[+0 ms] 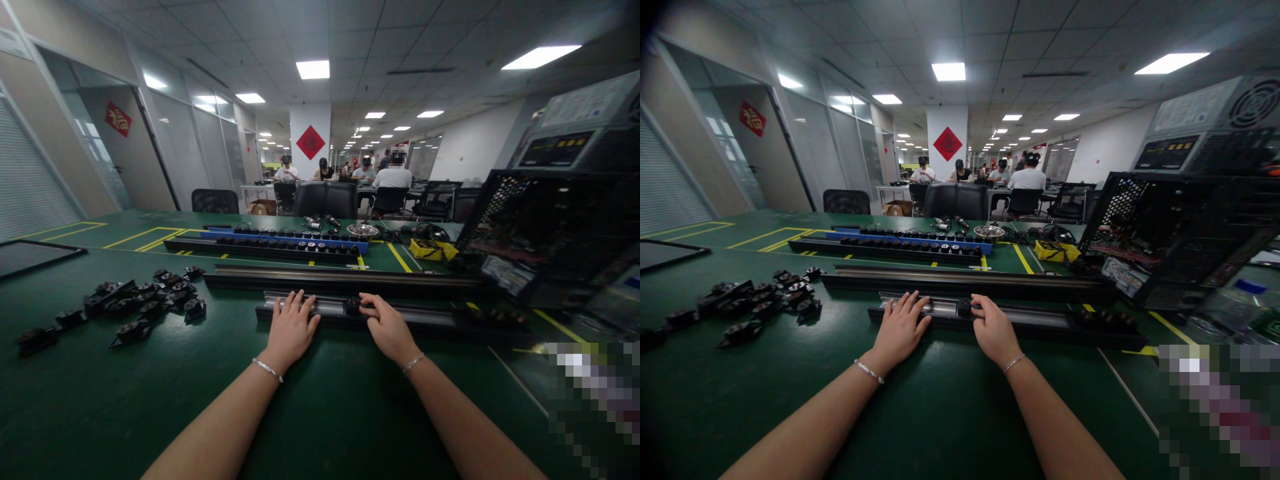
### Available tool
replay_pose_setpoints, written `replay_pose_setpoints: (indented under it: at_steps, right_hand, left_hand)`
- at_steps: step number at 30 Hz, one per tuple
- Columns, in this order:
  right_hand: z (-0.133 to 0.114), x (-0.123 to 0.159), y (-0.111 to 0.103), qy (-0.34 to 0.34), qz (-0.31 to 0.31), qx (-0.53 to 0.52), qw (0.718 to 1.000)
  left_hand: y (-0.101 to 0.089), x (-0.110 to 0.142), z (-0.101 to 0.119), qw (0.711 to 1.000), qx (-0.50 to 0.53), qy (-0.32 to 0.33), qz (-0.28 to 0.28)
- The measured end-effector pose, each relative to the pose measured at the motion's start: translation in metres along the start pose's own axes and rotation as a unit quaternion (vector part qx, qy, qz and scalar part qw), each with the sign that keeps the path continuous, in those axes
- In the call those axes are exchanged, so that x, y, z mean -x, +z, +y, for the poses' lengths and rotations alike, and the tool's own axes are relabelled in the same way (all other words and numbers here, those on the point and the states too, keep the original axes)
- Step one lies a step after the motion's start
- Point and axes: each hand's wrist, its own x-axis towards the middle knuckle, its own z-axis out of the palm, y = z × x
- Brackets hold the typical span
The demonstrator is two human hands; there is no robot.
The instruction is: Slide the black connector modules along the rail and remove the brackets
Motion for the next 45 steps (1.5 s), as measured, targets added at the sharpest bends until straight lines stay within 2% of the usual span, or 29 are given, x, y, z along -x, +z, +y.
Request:
replay_pose_setpoints:
  at_steps: [4,8,14,28,34,41,45]
  right_hand:
    - [0.004,-0.001,0.005,-0.028,-0.005,-0.015,0.999]
    - [0.005,-0.002,0.010,-0.083,0.008,0.037,0.996]
    - [-0.002,-0.002,0.017,-0.115,-0.003,0.094,0.989]
    - [-0.009,-0.002,0.035,-0.148,-0.044,0.100,0.983]
    - [-0.010,-0.001,0.038,-0.154,-0.057,0.126,0.978]
    - [0.001,0.005,0.034,-0.094,-0.024,0.306,0.947]
    - [0.005,0.006,0.030,-0.081,-0.016,0.351,0.933]
  left_hand:
    - [-0.003,0.000,0.007,0.997,0.046,0.065,-0.021]
    - [-0.007,0.002,0.018,0.992,0.055,0.102,-0.049]
    - [-0.008,0.001,0.026,0.993,0.033,0.091,-0.074]
    - [-0.005,-0.002,0.033,0.994,0.012,0.075,-0.077]
    - [0.000,-0.003,0.034,0.996,0.004,0.069,-0.056]
    - [0.001,-0.004,0.033,0.997,0.000,0.064,-0.043]
    - [0.000,-0.003,0.033,0.998,0.002,0.058,-0.040]
